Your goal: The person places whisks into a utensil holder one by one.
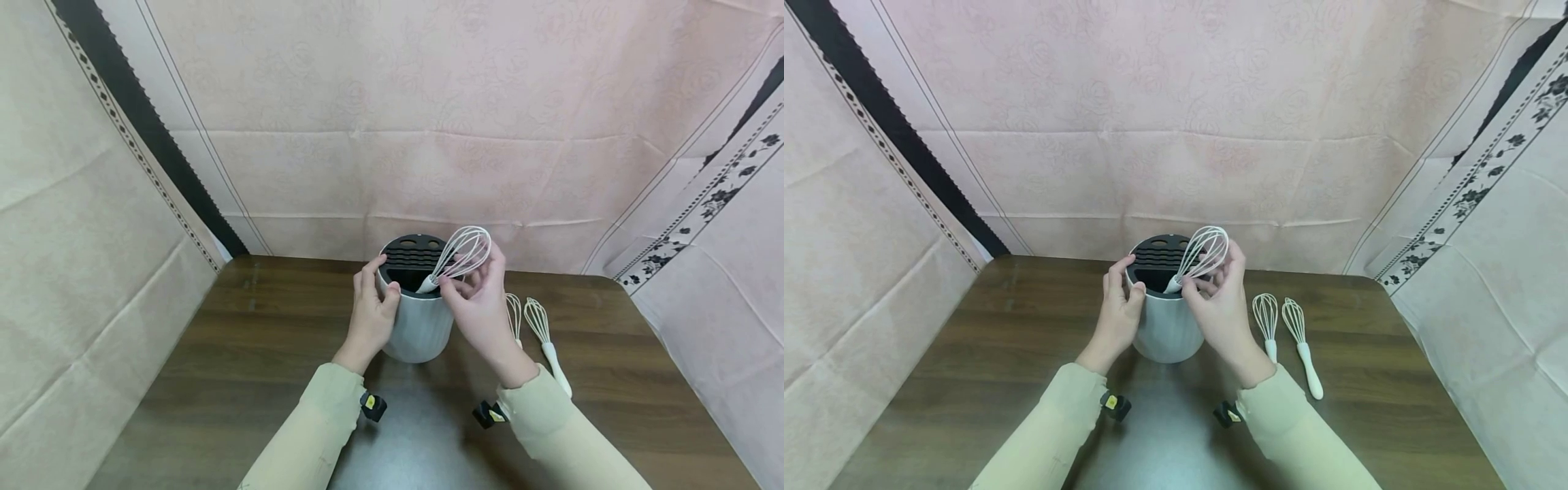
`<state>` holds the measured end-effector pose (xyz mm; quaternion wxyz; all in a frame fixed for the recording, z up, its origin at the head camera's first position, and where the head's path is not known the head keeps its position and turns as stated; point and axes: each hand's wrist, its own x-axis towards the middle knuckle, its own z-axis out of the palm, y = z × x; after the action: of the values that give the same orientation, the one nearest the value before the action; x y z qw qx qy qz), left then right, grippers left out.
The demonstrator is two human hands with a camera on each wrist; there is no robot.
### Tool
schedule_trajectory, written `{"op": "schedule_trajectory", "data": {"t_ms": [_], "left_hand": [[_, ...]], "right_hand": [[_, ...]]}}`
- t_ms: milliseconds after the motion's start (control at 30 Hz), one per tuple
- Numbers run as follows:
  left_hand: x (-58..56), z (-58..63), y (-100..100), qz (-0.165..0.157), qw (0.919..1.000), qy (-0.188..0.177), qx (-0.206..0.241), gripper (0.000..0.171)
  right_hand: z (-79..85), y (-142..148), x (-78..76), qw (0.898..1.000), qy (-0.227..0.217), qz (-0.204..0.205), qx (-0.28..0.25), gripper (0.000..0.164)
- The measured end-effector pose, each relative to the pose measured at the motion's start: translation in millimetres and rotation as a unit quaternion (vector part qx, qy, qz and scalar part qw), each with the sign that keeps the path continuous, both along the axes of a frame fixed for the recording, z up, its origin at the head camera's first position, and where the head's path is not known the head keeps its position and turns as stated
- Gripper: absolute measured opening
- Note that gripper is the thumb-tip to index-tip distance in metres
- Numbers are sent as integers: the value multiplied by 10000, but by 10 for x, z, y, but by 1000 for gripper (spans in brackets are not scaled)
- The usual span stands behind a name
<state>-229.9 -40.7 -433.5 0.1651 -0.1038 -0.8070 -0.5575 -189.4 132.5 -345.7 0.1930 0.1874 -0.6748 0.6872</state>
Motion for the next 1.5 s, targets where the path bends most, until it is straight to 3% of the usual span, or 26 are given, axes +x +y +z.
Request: {"op": "schedule_trajectory", "data": {"t_ms": [300, 700, 867, 1033, 1200, 1500], "left_hand": [[13, 5, 2, 57, 10000, -2, 13, 51], [9, -13, -3, 62, 10000, -48, 9, 51], [9, -8, -1, 39, 10000, 15, 26, 51], [16, 13, 5, 1, 10000, -26, 23, 51], [22, 21, -1, -10, 10000, -75, 16, 52], [27, 38, 2, 7, 9999, -99, 10, 53]], "right_hand": [[19, 14, 39, 9976, -196, -81, 652, 89], [0, 43, 57, 9980, 197, -42, 602, 83], [30, 182, 81, 9961, 371, -166, 787, 76], [23, 429, 106, 9910, 241, -389, 1256, 70], [-132, 750, 78, 9776, -100, -780, 1953, 65], [-677, 1381, -112, 9340, -1201, -1535, 2993, 73]]}}
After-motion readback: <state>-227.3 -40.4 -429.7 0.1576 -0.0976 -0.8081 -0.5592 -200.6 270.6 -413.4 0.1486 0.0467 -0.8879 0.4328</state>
